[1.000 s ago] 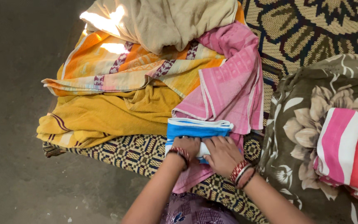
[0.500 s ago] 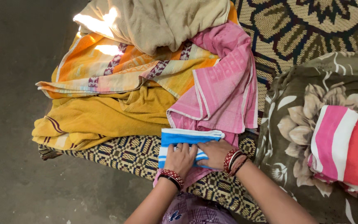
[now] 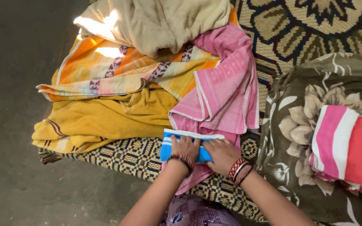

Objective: The person folds several towels one by one on a bed. They smooth and fold a pink and white wavy towel, then a blue and white striped towel, and finally a pink patterned towel, stacking each folded towel on the bed.

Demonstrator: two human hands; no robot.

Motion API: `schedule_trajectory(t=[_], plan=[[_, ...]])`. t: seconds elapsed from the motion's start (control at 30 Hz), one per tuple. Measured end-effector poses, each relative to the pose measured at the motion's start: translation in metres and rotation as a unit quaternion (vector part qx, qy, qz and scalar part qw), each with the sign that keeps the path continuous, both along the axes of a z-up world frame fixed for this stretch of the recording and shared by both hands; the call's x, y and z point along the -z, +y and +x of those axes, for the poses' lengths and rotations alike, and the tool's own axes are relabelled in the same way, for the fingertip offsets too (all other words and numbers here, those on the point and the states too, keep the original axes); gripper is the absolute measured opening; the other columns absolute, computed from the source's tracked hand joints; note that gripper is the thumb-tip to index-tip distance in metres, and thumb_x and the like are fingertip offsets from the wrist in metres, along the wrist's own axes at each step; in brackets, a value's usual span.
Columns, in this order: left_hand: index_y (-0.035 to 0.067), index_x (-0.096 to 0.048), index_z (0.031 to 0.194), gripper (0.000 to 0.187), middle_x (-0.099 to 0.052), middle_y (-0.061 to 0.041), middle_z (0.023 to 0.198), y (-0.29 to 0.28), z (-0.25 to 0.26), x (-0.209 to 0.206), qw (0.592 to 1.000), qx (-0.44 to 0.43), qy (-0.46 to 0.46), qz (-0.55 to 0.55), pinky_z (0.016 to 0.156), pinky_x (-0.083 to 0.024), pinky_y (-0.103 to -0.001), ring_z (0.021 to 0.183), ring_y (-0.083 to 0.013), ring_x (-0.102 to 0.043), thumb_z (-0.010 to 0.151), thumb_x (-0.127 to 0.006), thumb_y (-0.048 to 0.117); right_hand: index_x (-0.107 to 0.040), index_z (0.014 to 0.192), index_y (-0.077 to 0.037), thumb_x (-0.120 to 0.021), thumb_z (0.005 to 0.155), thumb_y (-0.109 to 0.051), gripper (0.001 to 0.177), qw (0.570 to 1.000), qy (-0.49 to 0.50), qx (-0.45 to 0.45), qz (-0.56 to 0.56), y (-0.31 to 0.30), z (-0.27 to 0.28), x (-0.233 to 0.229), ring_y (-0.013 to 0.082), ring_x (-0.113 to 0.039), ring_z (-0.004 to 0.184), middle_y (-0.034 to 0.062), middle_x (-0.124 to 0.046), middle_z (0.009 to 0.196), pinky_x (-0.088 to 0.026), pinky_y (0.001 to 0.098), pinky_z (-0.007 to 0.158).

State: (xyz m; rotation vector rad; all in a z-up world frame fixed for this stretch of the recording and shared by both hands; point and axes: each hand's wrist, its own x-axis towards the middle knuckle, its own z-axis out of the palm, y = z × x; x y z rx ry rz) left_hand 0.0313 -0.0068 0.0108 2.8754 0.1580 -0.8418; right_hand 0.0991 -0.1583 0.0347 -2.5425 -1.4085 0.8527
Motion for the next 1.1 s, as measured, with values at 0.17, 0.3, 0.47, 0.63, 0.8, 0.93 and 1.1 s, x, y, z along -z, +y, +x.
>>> schedule_trajectory(t=[0.17, 0.3, 0.47, 0.63, 0.8, 0.93, 1.1], plan=[[0.014, -0.053, 0.131, 0.036, -0.062, -0.016, 0.126, -0.012, -0.015, 0.001, 0.999, -0.003, -0.034, 0.005, 0.112, -0.018, -0.077, 0.129, -0.0338, -0.055, 0.096, -0.058, 0.024, -0.058, 0.127, -0.01, -0.07, 0.083, -0.05, 0.061, 0.992, 0.113, -0.006, -0.058, 0.006, 0.018, -0.011, 0.0338, -0.062, 0.118, 0.0162, -0.067, 0.124, -0.045, 0.0474, 0.102], [0.017, -0.056, 0.128, 0.033, -0.06, -0.016, 0.128, 0.001, 0.0, 0.007, 0.999, 0.01, -0.043, -0.017, 0.111, -0.018, -0.077, 0.131, -0.0328, -0.054, 0.096, -0.06, 0.025, -0.057, 0.132, -0.014, -0.066, 0.083, -0.053, 0.063, 0.981, 0.164, 0.059, -0.082, 0.008, 0.024, -0.013, 0.0371, -0.068, 0.108, 0.0193, -0.071, 0.115, -0.051, 0.0472, 0.096], [0.02, -0.054, 0.136, 0.049, -0.059, -0.009, 0.131, 0.013, 0.012, 0.002, 0.996, 0.053, -0.053, -0.057, 0.111, -0.018, -0.078, 0.125, -0.0304, -0.058, 0.09, -0.067, 0.03, -0.046, 0.136, -0.006, -0.064, 0.085, -0.053, 0.071, 0.981, 0.16, 0.082, -0.07, 0.007, 0.03, 0.002, 0.0396, -0.069, 0.103, 0.0235, -0.069, 0.112, -0.054, 0.0484, 0.089], [0.026, -0.056, 0.139, 0.052, -0.057, -0.005, 0.14, 0.015, 0.027, 0.003, 0.996, 0.083, 0.016, -0.037, 0.111, -0.02, -0.077, 0.13, -0.0288, -0.056, 0.089, -0.069, 0.032, -0.048, 0.127, -0.004, -0.061, 0.087, -0.053, 0.064, 0.984, 0.127, 0.119, -0.034, 0.003, 0.022, 0.01, 0.0399, -0.069, 0.1, 0.0234, -0.069, 0.109, -0.053, 0.0504, 0.087], [0.034, -0.064, 0.132, 0.03, -0.058, -0.002, 0.141, 0.009, 0.045, 0.01, 0.996, 0.084, 0.022, -0.013, 0.109, -0.019, -0.084, 0.134, -0.0271, -0.053, 0.102, -0.058, 0.034, -0.055, 0.117, -0.003, -0.069, 0.078, -0.054, 0.065, 0.99, -0.017, 0.114, 0.075, -0.002, 0.016, 0.009, 0.0404, -0.062, 0.114, 0.0219, -0.065, 0.118, -0.047, 0.0511, 0.091], [0.037, -0.06, 0.135, 0.052, -0.057, -0.001, 0.141, 0.015, 0.048, 0.001, 0.994, 0.084, 0.061, -0.023, 0.111, -0.021, -0.077, 0.134, -0.0266, -0.053, 0.085, -0.072, 0.032, -0.055, 0.123, -0.006, -0.07, 0.078, -0.064, 0.074, 0.983, 0.059, 0.172, -0.012, -0.001, 0.018, 0.008, 0.0345, -0.061, 0.117, 0.0186, -0.065, 0.119, -0.048, 0.0461, 0.101], [0.029, -0.063, 0.132, 0.049, -0.062, -0.001, 0.133, 0.021, 0.006, -0.01, 0.999, 0.037, -0.005, -0.031, 0.12, -0.014, -0.073, 0.134, -0.0228, -0.055, 0.084, -0.074, 0.026, -0.057, 0.128, -0.01, -0.074, 0.072, -0.066, 0.082, 0.978, 0.068, 0.18, -0.08, 0.001, 0.013, 0.012, 0.034, -0.06, 0.119, 0.0175, -0.065, 0.122, -0.046, 0.047, 0.103]])
